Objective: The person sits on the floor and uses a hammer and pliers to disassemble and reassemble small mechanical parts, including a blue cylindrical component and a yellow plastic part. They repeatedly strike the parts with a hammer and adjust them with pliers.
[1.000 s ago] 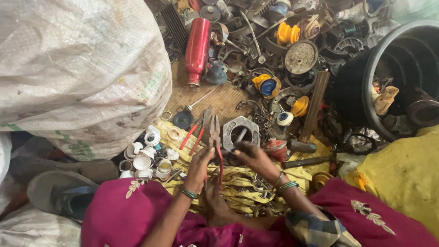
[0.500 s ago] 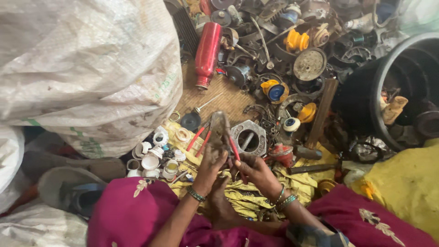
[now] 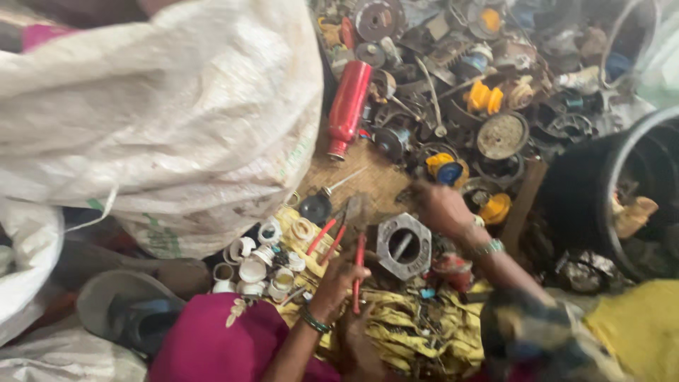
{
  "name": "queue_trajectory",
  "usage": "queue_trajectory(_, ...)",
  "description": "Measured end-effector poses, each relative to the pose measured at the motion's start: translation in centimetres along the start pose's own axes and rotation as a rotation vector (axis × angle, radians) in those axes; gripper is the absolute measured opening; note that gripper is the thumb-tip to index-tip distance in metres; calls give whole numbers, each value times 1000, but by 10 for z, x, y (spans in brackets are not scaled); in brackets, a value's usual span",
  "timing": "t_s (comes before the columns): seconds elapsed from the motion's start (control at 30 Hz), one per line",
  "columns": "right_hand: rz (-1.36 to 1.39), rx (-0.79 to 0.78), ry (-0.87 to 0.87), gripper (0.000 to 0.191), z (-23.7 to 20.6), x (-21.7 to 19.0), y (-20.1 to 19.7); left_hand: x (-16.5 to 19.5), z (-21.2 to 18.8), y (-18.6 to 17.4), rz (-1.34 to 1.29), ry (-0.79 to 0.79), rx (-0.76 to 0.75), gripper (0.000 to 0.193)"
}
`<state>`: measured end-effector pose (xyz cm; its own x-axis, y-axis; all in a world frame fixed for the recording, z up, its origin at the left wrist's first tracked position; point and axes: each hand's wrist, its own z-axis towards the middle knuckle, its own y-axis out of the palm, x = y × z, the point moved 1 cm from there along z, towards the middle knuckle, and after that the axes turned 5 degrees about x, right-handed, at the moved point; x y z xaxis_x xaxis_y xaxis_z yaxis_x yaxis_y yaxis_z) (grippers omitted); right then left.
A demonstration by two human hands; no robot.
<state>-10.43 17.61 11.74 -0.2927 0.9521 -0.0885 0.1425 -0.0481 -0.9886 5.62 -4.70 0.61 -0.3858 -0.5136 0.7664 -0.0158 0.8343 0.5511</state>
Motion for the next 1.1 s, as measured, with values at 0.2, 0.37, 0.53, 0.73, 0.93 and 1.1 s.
queue_trajectory(0.2, -482, 436, -423, 63, 107, -15, 25, 16, -4, 6, 188, 275, -137, 39)
queue_trajectory(0.37, -635, 319, -356, 51, 154, -31, 43, 24, -12, 12, 123, 133, -92, 38)
queue_trajectory(0.53, -664, 208, -316, 35, 165, -32, 44, 8, -7, 11, 76, 98, -27, 40)
queue_trajectory(0.73, -320, 312, -114, 78, 122, -17, -25, -12, 7, 1, 275, 173, 27, 47)
queue_trajectory(0.93, 1202, 289, 388, 82, -14, 23, -95, -4, 7, 6, 412, 507, -97, 53)
queue_trajectory(1.1, 2407, -28, 74, 50, -142, 50, -55, 4, -9, 17, 152, 2, -338, 69)
